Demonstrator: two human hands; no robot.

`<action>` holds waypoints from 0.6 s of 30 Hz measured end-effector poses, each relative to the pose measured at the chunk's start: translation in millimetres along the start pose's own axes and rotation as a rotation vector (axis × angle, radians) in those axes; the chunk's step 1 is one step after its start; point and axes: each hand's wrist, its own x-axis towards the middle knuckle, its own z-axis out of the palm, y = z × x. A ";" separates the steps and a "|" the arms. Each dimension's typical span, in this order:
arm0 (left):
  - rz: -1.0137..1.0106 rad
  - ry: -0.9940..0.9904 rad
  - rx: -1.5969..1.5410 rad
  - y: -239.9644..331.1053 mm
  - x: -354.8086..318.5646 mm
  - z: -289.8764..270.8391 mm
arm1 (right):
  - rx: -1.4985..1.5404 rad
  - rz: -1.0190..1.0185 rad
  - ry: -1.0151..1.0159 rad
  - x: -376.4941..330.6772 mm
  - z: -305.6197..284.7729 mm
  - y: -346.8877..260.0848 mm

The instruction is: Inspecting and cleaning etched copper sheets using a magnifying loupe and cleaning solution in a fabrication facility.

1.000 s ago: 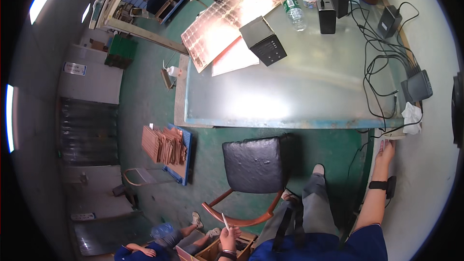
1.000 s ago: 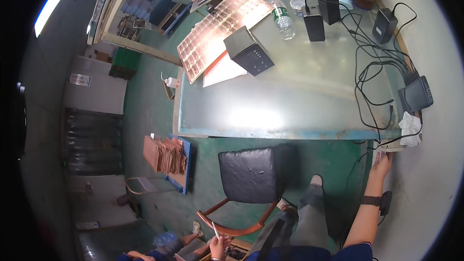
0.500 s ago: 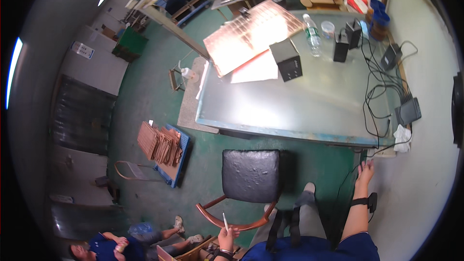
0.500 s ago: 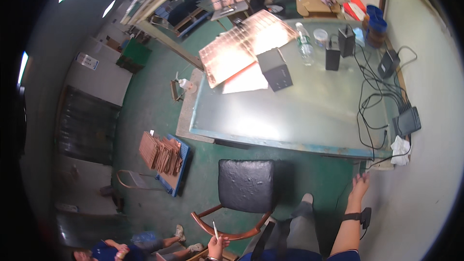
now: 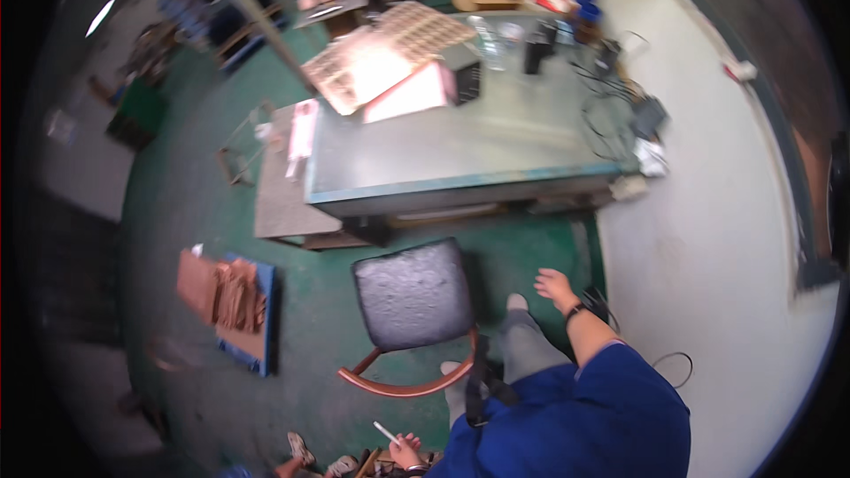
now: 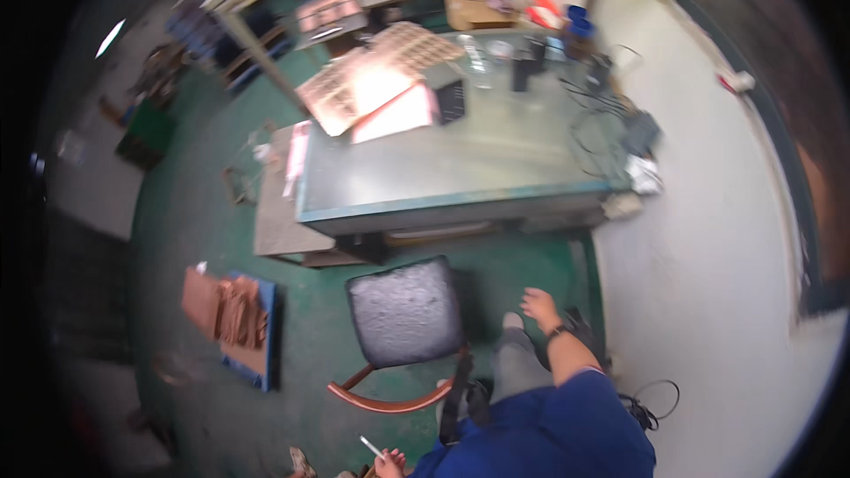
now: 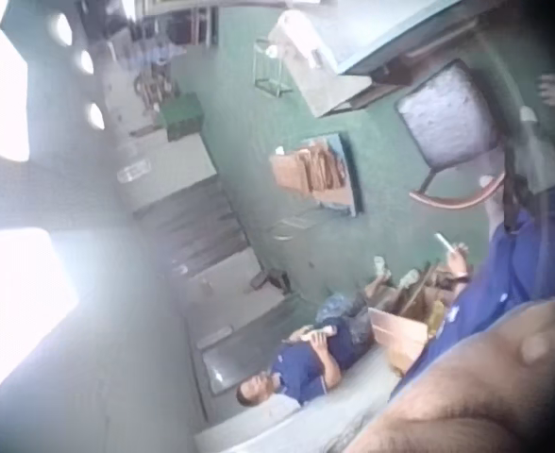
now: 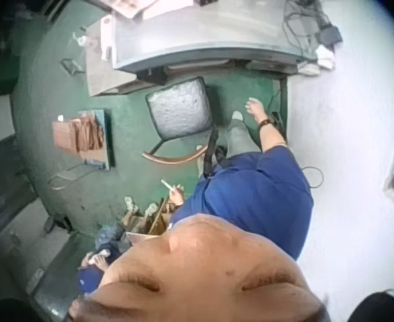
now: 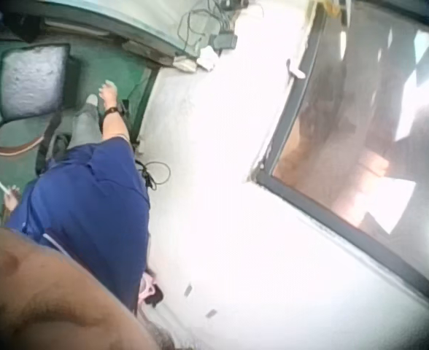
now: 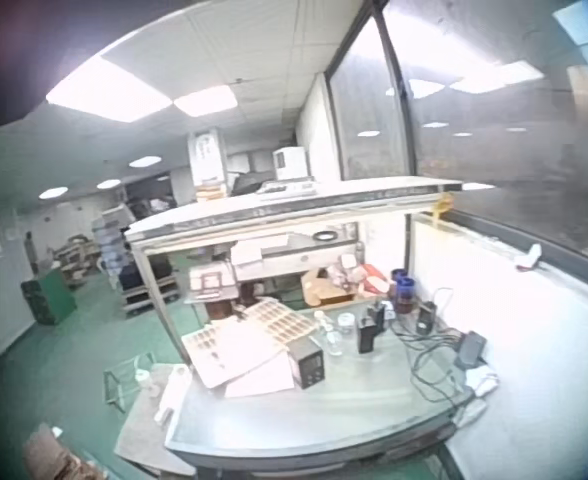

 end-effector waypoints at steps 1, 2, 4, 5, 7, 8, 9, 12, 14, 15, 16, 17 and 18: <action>-0.022 0.041 -0.013 -0.8 8.0 -7.8 | -0.009 -0.025 0.001 -1.9 3.9 3.9; -0.036 0.049 -0.162 28.8 -7.8 -2.1 | -0.015 -0.005 0.043 -6.2 4.7 4.6; -0.069 -0.069 -0.125 6.6 31.5 -43.6 | -0.003 0.025 0.092 -11.0 0.0 11.4; 0.048 0.005 0.057 -5.6 40.8 -48.6 | 0.026 0.003 0.124 -9.3 -6.5 18.3; -0.173 -0.244 -0.150 -23.6 87.4 -98.3 | 0.067 -0.007 0.144 -13.5 -18.1 29.3; -0.403 -0.484 -0.380 -23.3 98.6 -108.9 | 0.068 0.026 0.156 -13.6 -26.7 33.5; -0.404 -0.490 -0.369 -22.9 94.7 -96.0 | 0.067 0.057 0.173 -13.4 -37.9 38.5; 0.017 0.129 0.008 -6.2 68.8 -30.4 | 0.122 0.080 0.224 -15.8 -73.8 56.5; 0.099 0.163 0.035 56.7 12.2 30.3 | 0.132 0.102 0.228 -15.0 -93.4 64.1; 0.128 0.116 0.030 71.9 3.8 53.1 | 0.153 0.120 0.262 -18.9 -108.0 67.8; 0.157 0.082 0.013 83.5 -3.2 67.0 | 0.170 0.111 0.298 -18.1 -118.1 74.3; 0.191 0.050 0.015 92.6 -7.6 80.7 | 0.184 0.101 0.330 -14.1 -127.1 82.8; 0.223 0.028 0.013 98.4 -13.1 91.4 | 0.143 0.120 0.324 -11.8 -131.0 85.8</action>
